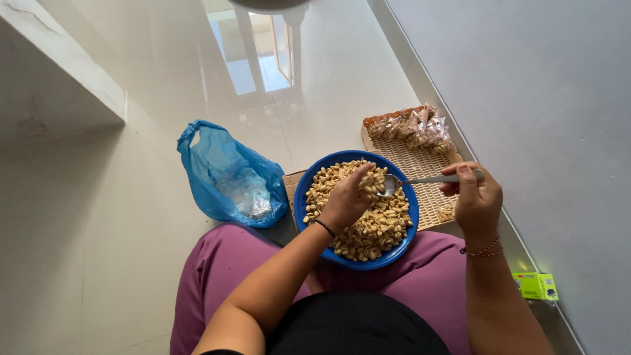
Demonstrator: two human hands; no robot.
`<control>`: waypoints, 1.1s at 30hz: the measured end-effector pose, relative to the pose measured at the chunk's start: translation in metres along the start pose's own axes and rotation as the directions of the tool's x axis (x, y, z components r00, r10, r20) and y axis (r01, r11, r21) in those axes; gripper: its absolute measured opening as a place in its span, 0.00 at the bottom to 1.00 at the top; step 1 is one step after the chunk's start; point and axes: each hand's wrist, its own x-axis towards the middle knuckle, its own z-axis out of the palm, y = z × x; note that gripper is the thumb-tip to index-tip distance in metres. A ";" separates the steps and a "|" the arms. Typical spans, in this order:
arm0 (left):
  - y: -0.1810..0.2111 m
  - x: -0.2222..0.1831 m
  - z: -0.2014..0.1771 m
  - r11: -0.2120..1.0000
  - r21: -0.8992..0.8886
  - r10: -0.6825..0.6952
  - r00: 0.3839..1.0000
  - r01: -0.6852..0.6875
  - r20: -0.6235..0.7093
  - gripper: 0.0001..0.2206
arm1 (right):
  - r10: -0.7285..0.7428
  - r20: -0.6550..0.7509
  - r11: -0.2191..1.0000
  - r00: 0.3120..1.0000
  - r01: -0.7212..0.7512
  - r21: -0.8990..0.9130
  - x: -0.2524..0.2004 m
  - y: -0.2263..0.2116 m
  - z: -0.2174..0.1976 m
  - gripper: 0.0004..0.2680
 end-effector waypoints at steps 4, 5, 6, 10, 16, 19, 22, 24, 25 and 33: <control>-0.003 -0.001 0.001 1.000 0.019 -0.020 1.000 0.020 0.011 0.38 | 0.056 -0.010 0.998 0.998 -0.055 0.042 -0.002 0.025 0.000 0.13; -0.002 -0.002 0.001 1.000 0.003 -0.005 1.000 0.005 0.017 0.37 | 0.123 -0.009 0.988 0.992 -0.122 0.097 -0.003 0.031 -0.001 0.12; -0.001 -0.003 0.002 1.000 -0.012 0.010 1.000 -0.009 0.022 0.36 | 0.189 -0.003 0.971 0.982 -0.187 0.150 -0.005 0.038 -0.001 0.12; -0.006 -0.004 0.010 0.999 0.033 0.019 0.999 -0.020 0.039 0.36 | 0.274 0.030 0.929 0.961 -0.273 0.251 -0.013 0.061 0.002 0.13; -0.004 -0.006 0.004 1.000 -0.027 -0.004 1.000 0.005 0.030 0.33 | 0.334 -0.019 0.901 0.942 -0.313 0.300 -0.025 0.089 -0.014 0.13; -0.002 -0.005 -0.008 0.991 -0.135 0.033 0.998 -0.026 0.044 0.30 | 0.366 -0.049 0.894 0.929 -0.336 0.297 -0.032 0.114 -0.021 0.12; -0.005 -0.008 -0.007 0.991 -0.131 0.030 0.999 -0.024 0.039 0.29 | 0.389 -0.080 0.894 0.918 -0.354 0.276 -0.055 0.118 -0.016 0.11; -0.004 -0.006 -0.009 0.987 -0.159 0.025 0.999 -0.018 0.043 0.29 | 0.349 -0.051 0.932 0.936 -0.341 0.120 -0.073 0.131 -0.009 0.08; 0.005 -0.006 -0.014 0.987 -0.159 0.026 0.999 -0.018 0.045 0.29 | 0.350 -0.053 0.932 0.935 -0.342 0.120 -0.079 0.121 -0.008 0.08; 0.034 -0.010 -0.037 0.939 -0.331 -0.037 0.984 0.094 0.175 0.35 | 0.332 0.568 0.857 0.753 0.009 -0.514 -0.107 0.121 -0.014 0.16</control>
